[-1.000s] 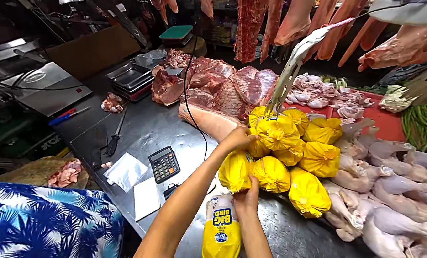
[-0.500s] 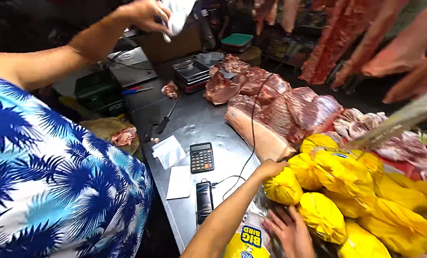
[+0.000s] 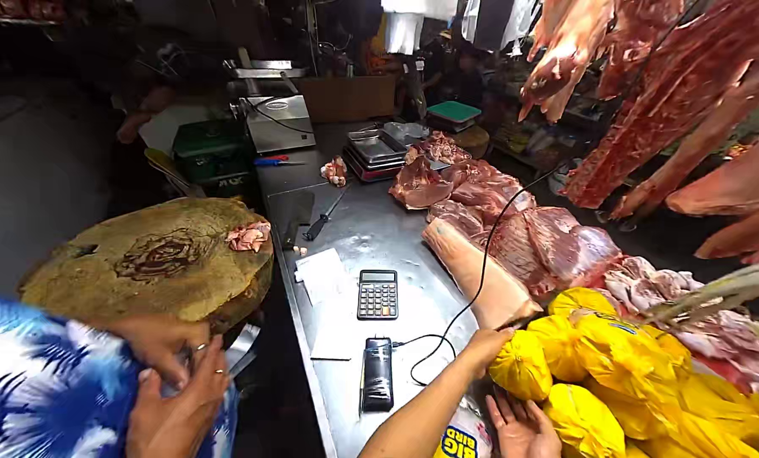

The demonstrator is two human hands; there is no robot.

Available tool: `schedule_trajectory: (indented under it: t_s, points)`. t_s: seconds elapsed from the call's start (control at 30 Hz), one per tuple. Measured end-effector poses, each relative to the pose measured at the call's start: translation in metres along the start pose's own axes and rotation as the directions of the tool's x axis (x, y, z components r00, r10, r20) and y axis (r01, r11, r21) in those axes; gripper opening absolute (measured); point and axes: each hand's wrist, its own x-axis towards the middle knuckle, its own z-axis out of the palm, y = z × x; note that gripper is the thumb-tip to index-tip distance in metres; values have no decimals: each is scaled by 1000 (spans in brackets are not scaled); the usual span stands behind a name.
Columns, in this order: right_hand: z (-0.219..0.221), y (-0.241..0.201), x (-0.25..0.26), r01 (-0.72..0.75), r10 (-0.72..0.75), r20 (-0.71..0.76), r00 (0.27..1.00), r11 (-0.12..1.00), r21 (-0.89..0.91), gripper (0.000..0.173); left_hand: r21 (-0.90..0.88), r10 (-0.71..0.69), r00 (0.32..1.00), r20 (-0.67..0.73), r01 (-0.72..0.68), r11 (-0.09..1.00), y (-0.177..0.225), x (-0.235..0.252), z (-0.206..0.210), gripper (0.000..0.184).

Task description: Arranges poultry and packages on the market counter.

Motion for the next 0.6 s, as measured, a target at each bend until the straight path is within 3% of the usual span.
schedule_trajectory:
  t_s: [0.1,0.23,0.33,0.53,0.6]
  points:
    - [10,6,-5,59,-60,23,998,998,21,27,30,48,999,-11,-47,998,-4,1,4,49]
    - [15,7,4,136,-192,-121,974,921,-366,31,64,98,995,-18,-97,993,-13,1,4,44]
    - [11,-1,10,59,-146,-143,979,873,-485,34,84,80,997,-24,-77,993,-11,3,6,45]
    - [-19,10,5,35,-52,-12,999,816,-577,53,107,23,1000,2,-23,994,-8,4,8,48]
    - [-39,18,4,45,-48,11,999,786,-616,48,91,30,999,-13,-29,995,-8,4,9,48]
